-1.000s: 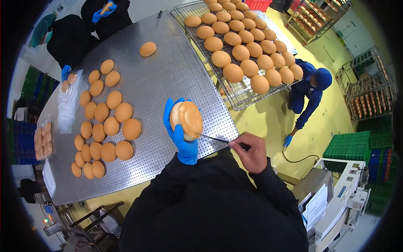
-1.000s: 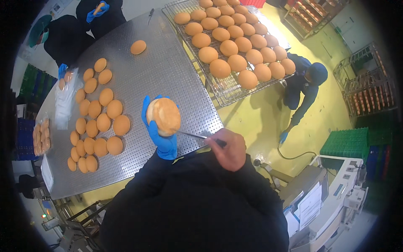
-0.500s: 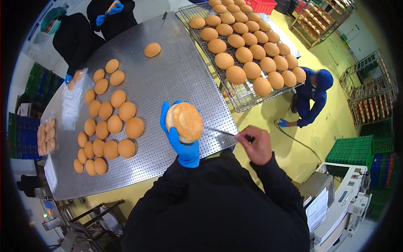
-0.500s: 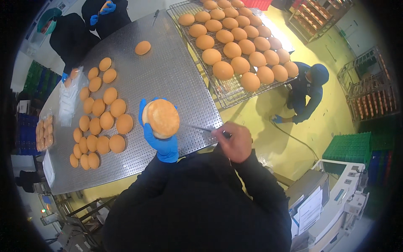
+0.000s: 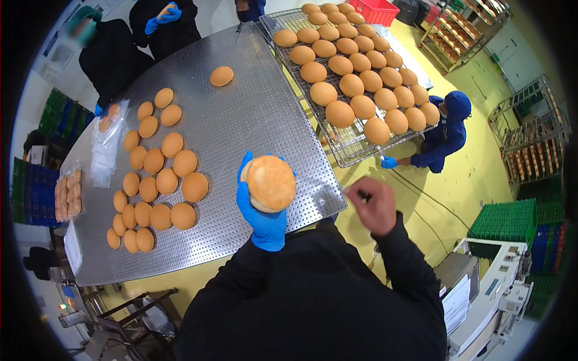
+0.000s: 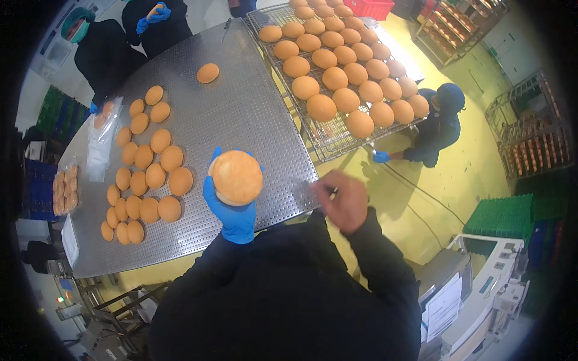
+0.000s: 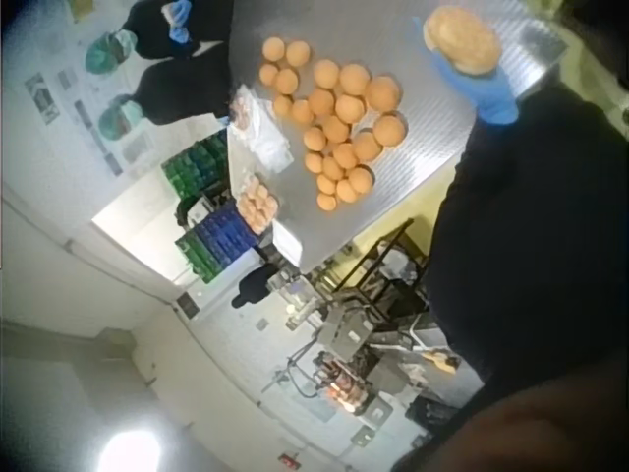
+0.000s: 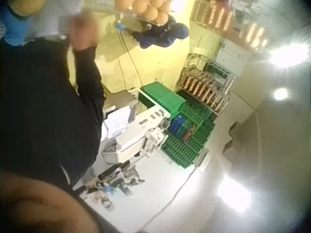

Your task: The person retrieves a wire rack of round buns, places it on a stainless steel table, and uses a knife to slice each bun horizontally. Sliced buns are arranged on the table while coworkers package buns nearby.

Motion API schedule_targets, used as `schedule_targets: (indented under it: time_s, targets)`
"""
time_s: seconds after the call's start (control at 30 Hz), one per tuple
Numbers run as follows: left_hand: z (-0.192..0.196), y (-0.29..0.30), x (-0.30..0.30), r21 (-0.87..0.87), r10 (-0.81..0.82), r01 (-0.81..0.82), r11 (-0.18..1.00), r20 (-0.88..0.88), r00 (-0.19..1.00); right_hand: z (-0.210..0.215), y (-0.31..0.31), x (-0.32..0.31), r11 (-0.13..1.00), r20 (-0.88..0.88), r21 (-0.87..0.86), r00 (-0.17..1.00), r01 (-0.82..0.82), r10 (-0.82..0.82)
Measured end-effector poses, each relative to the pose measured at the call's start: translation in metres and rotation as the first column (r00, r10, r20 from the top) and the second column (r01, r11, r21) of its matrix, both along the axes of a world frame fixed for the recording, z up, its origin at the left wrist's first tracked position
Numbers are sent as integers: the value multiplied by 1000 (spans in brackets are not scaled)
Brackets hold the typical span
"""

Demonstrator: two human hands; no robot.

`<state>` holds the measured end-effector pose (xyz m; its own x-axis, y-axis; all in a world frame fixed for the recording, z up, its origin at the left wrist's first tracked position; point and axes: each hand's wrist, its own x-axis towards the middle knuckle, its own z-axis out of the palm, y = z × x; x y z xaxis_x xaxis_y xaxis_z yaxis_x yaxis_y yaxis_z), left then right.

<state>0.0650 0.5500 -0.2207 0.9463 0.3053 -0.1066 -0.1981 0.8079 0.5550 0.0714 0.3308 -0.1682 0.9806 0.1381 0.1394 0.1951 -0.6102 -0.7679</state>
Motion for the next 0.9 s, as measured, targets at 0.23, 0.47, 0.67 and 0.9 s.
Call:
schedule_targets:
  time_s: [0.23, 0.47, 0.67, 0.9]
  targets:
    - [-12, 5, -12, -147, -153, 142, 979, -67, 986, 3, 13, 3, 998, 99, 5, 994, -55, 54]
    - [-12, 11, -24, -219, -278, 263, 940, -37, 960, 13, 38, -1, 992, 110, 4, 986, -129, 127]
    - [-17, 19, -29, -79, -215, 210, 975, -72, 974, 5, 38, 10, 997, 90, -8, 993, -72, 73]
    - [-21, 30, -39, -7, -147, 147, 989, -26, 989, 2, 51, 6, 994, 81, -7, 991, -111, 111]
